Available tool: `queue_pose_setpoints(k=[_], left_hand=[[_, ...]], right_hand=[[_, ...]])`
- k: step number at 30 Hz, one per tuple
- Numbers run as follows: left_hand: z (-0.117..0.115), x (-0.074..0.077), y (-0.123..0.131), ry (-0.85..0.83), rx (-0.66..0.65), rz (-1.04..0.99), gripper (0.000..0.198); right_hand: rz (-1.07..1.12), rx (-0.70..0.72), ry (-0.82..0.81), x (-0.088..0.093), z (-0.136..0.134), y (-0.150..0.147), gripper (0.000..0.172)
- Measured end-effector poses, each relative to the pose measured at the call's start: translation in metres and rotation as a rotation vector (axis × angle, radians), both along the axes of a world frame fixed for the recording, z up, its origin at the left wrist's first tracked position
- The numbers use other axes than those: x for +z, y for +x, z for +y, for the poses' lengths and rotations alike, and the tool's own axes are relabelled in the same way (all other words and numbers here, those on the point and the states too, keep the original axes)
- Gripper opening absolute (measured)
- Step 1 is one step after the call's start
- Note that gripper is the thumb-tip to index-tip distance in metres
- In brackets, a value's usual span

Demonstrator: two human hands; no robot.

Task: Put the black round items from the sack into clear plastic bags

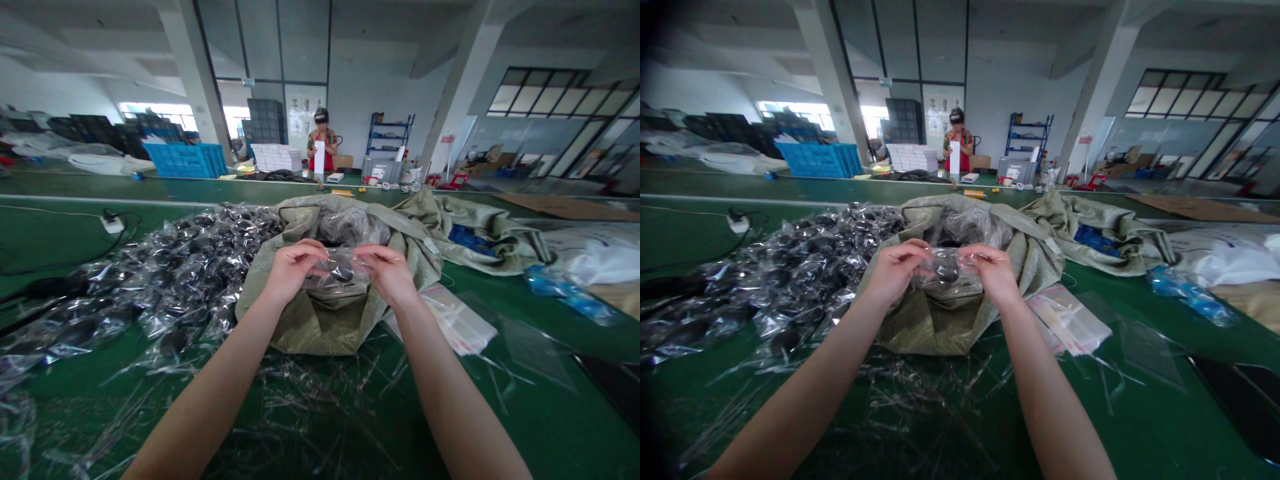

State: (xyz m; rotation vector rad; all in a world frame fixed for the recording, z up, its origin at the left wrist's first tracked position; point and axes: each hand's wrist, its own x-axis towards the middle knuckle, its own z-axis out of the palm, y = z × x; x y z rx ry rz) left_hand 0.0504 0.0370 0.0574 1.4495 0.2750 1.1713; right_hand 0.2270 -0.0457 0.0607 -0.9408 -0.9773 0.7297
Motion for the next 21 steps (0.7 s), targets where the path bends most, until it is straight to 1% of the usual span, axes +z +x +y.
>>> queue_pose_setpoints(k=[3,5,7,9,12,17,21], left_hand=[[0.000,0.002,-0.001,-0.012,-0.027,0.007,0.015],[-0.001,0.003,-0.001,-0.031,-0.019,0.026,0.018],[-0.001,0.004,-0.001,-0.054,0.020,0.033,0.022],[-0.001,0.005,-0.001,-0.084,0.081,0.032,0.030],[-0.002,0.006,0.000,-0.110,0.143,0.080,0.037],[-0.009,0.007,0.003,-0.073,0.069,0.240,0.033],[-0.012,0.007,0.004,-0.060,0.096,0.264,0.031]], right_hand=[[-0.037,0.001,0.008,0.000,0.000,0.000,0.008],[-0.065,-0.021,0.006,0.000,0.000,0.001,0.008],[-0.073,-0.066,0.008,0.000,0.000,0.001,0.009],[-0.068,-0.115,0.017,0.002,-0.001,0.001,0.010],[-0.039,-0.161,0.035,0.005,-0.002,0.003,0.010],[0.022,-0.179,0.029,0.008,-0.004,0.006,0.009],[0.027,-0.180,0.025,0.008,-0.004,0.006,0.011]])
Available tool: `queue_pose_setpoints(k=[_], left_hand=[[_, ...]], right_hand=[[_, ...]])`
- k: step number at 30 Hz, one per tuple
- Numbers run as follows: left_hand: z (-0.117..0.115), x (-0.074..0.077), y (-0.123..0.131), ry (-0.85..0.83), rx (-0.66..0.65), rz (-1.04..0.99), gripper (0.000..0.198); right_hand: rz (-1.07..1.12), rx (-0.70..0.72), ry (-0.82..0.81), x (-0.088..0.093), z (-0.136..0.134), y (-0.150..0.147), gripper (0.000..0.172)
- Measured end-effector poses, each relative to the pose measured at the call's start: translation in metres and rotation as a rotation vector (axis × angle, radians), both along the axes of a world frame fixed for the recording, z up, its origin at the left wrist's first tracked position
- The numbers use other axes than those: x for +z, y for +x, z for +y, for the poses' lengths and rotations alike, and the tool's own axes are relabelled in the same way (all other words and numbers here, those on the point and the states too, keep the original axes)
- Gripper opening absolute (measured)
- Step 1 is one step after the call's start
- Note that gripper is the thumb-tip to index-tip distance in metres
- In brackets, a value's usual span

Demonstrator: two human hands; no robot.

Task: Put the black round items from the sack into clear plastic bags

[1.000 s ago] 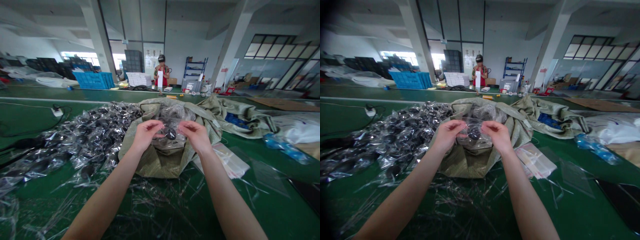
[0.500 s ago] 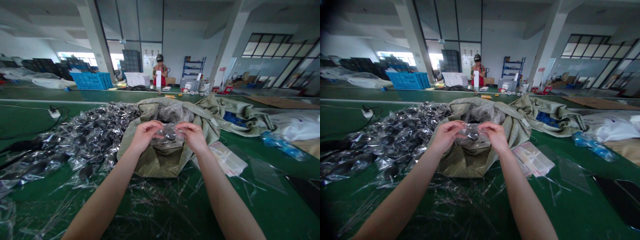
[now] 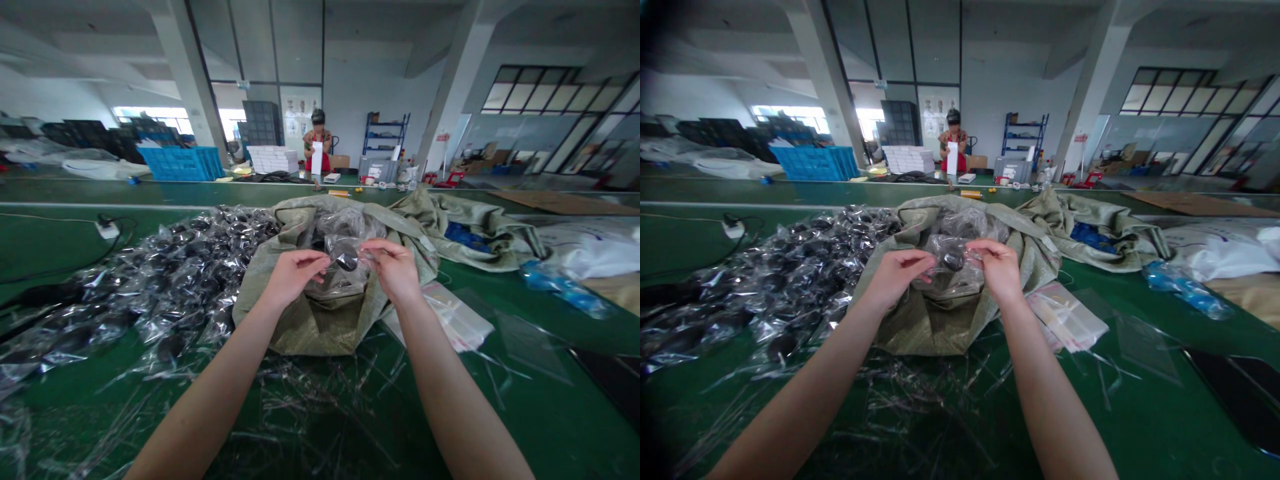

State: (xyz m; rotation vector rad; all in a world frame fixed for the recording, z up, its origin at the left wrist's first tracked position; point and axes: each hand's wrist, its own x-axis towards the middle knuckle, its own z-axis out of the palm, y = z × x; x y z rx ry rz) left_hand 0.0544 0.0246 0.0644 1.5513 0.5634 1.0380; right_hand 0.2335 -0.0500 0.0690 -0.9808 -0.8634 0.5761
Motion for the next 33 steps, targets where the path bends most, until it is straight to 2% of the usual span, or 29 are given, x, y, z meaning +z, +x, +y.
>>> queue_pose_setpoints(k=[7,9,14,20,29,33], left_hand=[[0.000,0.002,-0.002,0.165,-0.008,0.064,0.024],[-0.001,0.000,0.001,0.105,0.003,0.031,0.024],[-0.003,-0.007,0.013,-0.183,-0.055,-0.139,0.025],[-0.006,0.001,0.006,-0.085,0.072,-0.217,0.030],[-0.016,0.009,0.002,-0.107,0.007,-0.125,0.032],[-0.019,0.013,0.001,-0.139,-0.004,-0.154,0.033]], right_hand=[[-0.034,-0.002,-0.004,0.000,-0.001,0.000,0.011],[-0.037,0.007,0.017,-0.002,0.000,0.001,0.009],[-0.077,-0.011,0.078,-0.004,0.000,0.003,0.008],[-0.168,-0.068,0.097,-0.001,-0.004,0.004,0.011],[-0.239,-0.073,0.147,-0.003,-0.002,0.009,0.011],[-0.272,-0.085,0.146,-0.003,-0.002,0.011,0.011]])
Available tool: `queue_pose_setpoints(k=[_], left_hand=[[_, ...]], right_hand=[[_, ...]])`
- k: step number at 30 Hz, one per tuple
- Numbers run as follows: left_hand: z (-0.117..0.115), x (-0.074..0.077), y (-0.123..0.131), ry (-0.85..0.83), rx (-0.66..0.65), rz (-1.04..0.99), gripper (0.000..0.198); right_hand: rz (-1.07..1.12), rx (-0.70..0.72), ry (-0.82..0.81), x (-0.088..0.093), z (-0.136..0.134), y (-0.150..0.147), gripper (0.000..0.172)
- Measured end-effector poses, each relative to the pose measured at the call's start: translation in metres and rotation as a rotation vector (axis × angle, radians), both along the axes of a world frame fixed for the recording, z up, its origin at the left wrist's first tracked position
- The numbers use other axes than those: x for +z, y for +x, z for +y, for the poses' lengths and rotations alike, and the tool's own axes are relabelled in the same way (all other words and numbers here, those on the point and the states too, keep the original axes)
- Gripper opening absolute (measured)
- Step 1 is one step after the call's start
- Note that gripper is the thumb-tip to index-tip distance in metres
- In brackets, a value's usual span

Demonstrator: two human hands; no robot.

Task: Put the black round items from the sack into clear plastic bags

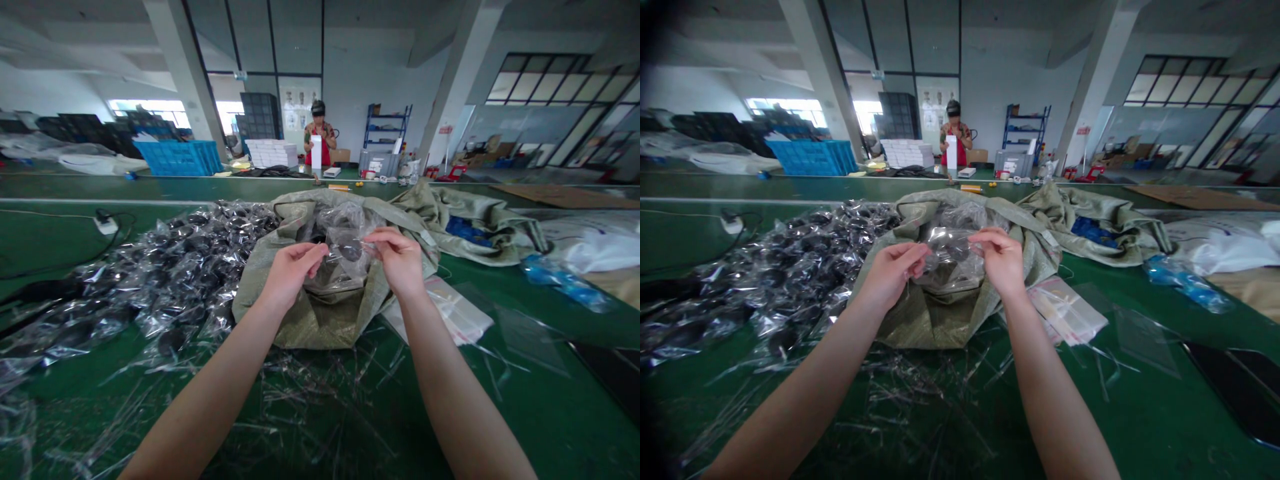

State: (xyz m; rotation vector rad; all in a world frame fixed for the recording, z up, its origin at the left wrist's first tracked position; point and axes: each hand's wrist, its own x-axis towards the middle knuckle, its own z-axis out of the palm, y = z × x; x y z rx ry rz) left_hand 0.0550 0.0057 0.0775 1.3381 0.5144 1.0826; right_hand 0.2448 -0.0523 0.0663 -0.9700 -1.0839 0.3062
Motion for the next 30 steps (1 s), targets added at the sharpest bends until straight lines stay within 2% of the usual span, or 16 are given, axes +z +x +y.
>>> queue_pose_setpoints(k=[4,13,21,30], left_hand=[[0.001,0.000,-0.001,-0.043,0.029,-0.036,0.040],[0.000,-0.005,0.004,0.047,0.073,0.108,0.031],[0.005,-0.015,0.009,0.101,0.143,0.164,0.029],[0.007,-0.022,0.013,0.272,0.288,0.182,0.026]], right_hand=[[-0.023,-0.001,0.005,0.003,-0.002,-0.001,0.012],[-0.038,-0.056,-0.015,0.003,-0.002,-0.002,0.014],[0.098,-0.030,-0.034,0.002,0.000,-0.002,0.012],[0.261,0.069,-0.044,0.007,-0.002,-0.010,0.011]])
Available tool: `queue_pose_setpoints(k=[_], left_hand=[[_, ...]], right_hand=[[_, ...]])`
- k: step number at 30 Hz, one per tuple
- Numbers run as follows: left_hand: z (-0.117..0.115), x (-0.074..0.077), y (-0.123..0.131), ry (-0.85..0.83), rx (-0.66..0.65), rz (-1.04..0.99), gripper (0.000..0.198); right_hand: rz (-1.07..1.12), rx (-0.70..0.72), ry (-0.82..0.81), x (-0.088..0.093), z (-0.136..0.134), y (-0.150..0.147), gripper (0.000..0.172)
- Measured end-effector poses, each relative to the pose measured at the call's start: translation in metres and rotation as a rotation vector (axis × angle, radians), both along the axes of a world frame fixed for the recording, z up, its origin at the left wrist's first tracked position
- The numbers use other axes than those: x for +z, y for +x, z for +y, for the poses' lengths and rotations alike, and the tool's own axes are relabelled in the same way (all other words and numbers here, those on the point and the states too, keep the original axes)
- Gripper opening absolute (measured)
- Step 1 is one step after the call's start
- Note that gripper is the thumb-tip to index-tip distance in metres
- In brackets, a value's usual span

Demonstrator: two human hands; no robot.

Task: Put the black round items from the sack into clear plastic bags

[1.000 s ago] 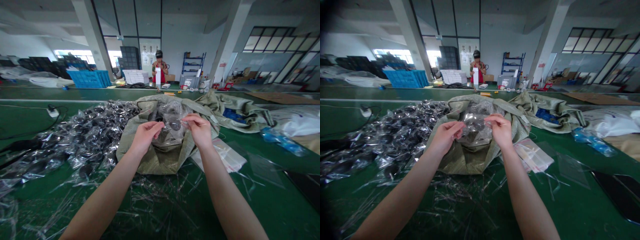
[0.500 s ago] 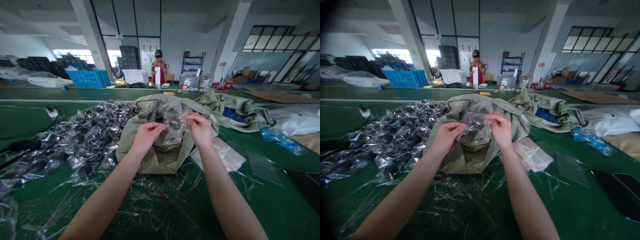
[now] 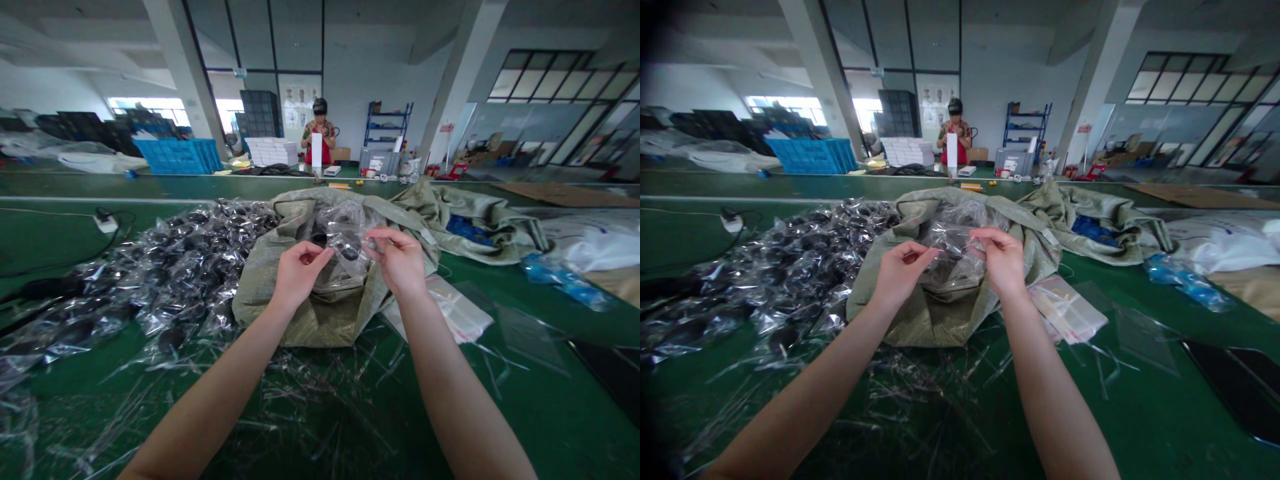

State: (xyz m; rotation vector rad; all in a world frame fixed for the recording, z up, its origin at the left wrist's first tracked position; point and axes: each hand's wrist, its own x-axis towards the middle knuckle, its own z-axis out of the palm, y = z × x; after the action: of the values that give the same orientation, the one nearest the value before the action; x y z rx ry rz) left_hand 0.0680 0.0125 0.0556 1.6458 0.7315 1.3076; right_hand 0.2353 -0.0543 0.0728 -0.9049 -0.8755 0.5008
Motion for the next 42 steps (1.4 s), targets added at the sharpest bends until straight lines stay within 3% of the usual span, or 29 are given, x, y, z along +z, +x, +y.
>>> queue_pose_setpoints(k=[3,5,11,13,17,22,27,30,35,39,42], left_hand=[[0.000,0.000,0.001,-0.006,-0.006,-0.028,0.027],[0.000,0.001,0.001,-0.095,-0.063,-0.093,0.029],[0.000,0.002,0.000,-0.357,-0.410,-0.139,0.040],[0.000,0.002,-0.001,-0.363,-0.404,-0.142,0.039],[0.002,0.003,-0.002,-0.351,-0.320,-0.200,0.040],[0.005,0.003,-0.003,-0.329,-0.279,-0.251,0.040],[0.004,0.001,-0.003,-0.297,-0.315,-0.262,0.039],[0.003,0.002,-0.003,-0.293,-0.331,-0.266,0.039],[0.002,0.003,-0.002,-0.292,-0.299,-0.264,0.036],[0.002,0.003,-0.001,-0.297,-0.288,-0.256,0.034],[0.002,0.002,-0.001,-0.300,-0.289,-0.245,0.035]], right_hand=[[-0.007,0.004,0.015,0.000,0.000,0.000,0.012],[-0.038,-0.010,0.022,-0.001,0.000,0.001,0.012],[-0.208,-0.006,0.048,-0.001,-0.003,-0.002,0.012],[-0.256,-0.013,0.030,0.003,-0.004,-0.003,0.015],[-0.310,-0.022,-0.040,0.008,-0.006,-0.001,0.041],[-0.377,0.068,-0.126,0.006,-0.006,0.001,0.031],[-0.308,0.109,-0.041,0.004,-0.005,0.001,0.021],[-0.386,0.081,-0.018,0.003,-0.005,0.001,0.011],[-0.461,0.105,-0.092,0.004,-0.007,0.004,0.012],[-0.377,0.205,-0.059,0.005,-0.009,0.006,0.025],[-0.396,0.142,-0.100,0.007,-0.010,0.004,0.024]])
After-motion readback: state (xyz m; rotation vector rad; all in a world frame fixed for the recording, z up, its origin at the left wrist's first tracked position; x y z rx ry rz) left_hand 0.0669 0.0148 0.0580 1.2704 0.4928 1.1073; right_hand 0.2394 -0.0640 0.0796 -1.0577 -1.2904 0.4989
